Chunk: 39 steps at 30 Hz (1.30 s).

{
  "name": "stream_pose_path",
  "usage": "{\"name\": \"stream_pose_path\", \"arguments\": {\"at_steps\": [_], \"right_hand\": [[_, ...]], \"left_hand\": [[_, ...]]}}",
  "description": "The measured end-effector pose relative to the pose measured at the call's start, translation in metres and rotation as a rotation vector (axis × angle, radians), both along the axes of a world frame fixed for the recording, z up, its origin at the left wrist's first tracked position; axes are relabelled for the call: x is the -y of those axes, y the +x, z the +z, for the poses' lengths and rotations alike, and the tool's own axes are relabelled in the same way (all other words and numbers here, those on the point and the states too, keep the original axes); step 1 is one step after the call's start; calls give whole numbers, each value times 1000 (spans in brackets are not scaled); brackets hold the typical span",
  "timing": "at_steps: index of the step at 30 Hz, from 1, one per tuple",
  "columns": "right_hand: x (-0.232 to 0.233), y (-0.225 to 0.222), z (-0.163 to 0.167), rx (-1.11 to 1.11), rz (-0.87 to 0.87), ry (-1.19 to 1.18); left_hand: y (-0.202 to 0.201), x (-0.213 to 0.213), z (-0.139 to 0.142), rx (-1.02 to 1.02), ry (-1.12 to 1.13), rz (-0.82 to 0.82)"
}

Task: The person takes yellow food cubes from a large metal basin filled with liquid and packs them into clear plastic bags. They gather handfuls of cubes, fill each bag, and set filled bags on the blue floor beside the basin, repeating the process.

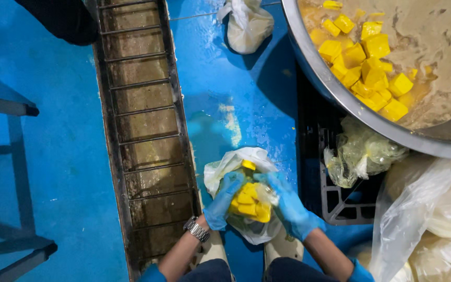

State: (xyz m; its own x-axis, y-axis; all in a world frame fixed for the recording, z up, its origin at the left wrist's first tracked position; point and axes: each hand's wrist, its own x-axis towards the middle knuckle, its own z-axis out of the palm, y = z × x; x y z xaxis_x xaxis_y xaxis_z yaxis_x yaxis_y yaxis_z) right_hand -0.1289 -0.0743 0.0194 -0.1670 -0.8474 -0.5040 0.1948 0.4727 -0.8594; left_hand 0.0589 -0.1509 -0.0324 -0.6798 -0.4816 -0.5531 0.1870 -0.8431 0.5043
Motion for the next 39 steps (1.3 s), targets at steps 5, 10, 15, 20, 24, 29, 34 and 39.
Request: {"name": "stream_pose_path", "arguments": {"at_steps": [5, 10, 15, 20, 24, 29, 34, 39], "right_hand": [[1, -16, -61, 159, 55, 224], [-18, -16, -104, 609, -94, 204], [-31, -7, -84, 494, -184, 295], [-26, -13, -45, 482, 74, 184], [-10, -12, -31, 392, 291, 14], [-8, 1, -28, 429, 6, 193], [-10, 11, -42, 769, -238, 217], [-15, 20, -49, 1075, -295, 177]], "left_hand": [[7, -10, -23, -54, 332, -107], [-1, -18, -50, -106, 253, -202], [5, -11, -40, -107, 431, -240], [13, -5, -26, -137, 617, -313], [8, -7, -29, -113, 512, -301], [10, -9, -29, 13, 380, -331], [9, -11, -21, 93, 18, -303], [-4, -17, -11, 621, -503, -204]]}}
